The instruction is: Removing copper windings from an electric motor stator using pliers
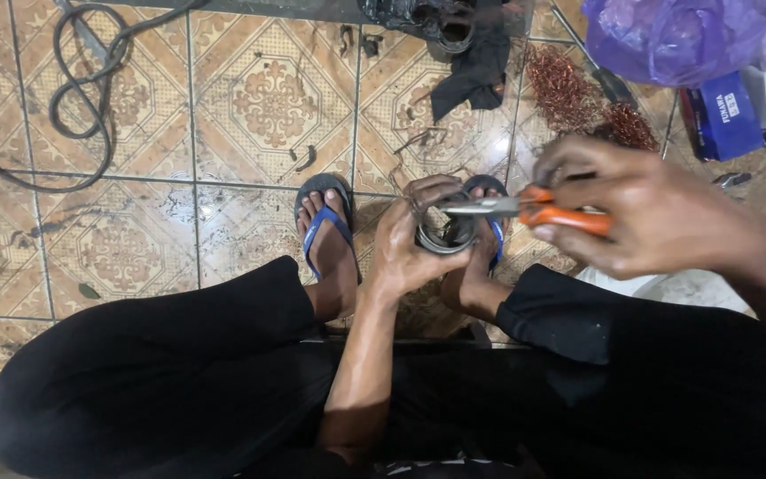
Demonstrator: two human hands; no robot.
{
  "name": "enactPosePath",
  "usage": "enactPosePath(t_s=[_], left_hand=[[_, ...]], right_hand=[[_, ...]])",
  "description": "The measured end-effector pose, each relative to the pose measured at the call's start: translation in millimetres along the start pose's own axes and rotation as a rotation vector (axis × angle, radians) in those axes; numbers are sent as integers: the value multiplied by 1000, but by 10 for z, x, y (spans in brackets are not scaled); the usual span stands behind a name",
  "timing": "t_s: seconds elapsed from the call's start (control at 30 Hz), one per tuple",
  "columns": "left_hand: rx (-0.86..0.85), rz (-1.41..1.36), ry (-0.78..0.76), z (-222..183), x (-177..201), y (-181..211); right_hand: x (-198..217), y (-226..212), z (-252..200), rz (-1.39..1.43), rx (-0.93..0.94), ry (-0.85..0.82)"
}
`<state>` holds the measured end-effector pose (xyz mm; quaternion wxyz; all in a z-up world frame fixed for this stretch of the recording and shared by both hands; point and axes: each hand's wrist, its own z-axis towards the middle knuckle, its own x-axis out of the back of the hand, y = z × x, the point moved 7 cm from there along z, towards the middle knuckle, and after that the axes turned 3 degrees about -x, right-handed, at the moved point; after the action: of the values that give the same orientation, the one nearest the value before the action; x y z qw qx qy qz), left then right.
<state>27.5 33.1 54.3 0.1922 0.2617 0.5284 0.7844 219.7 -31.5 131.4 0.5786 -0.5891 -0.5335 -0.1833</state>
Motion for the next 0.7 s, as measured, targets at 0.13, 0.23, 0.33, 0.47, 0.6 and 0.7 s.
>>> enactPosePath(t_s=[0.13,0.23,0.33,0.47,0.6,0.7], left_hand=[[-99,1,14,-11,-13,53],[-65,-21,62,-26,16,34],[-42,-21,139,-8,94,44],[-111,-271,252,13,163,32],[-11,-9,273,-8,250,39],[108,-3,251,-58,164,-359]], right_hand=[[261,72,-87,150,-101,178],[351,95,-86,204,-89,326],[397,101,-97,293,-114,368],[375,233,-150,405,-74,445],[486,15,-70,433,-32,435],[341,128,-76,420,-707,190]])
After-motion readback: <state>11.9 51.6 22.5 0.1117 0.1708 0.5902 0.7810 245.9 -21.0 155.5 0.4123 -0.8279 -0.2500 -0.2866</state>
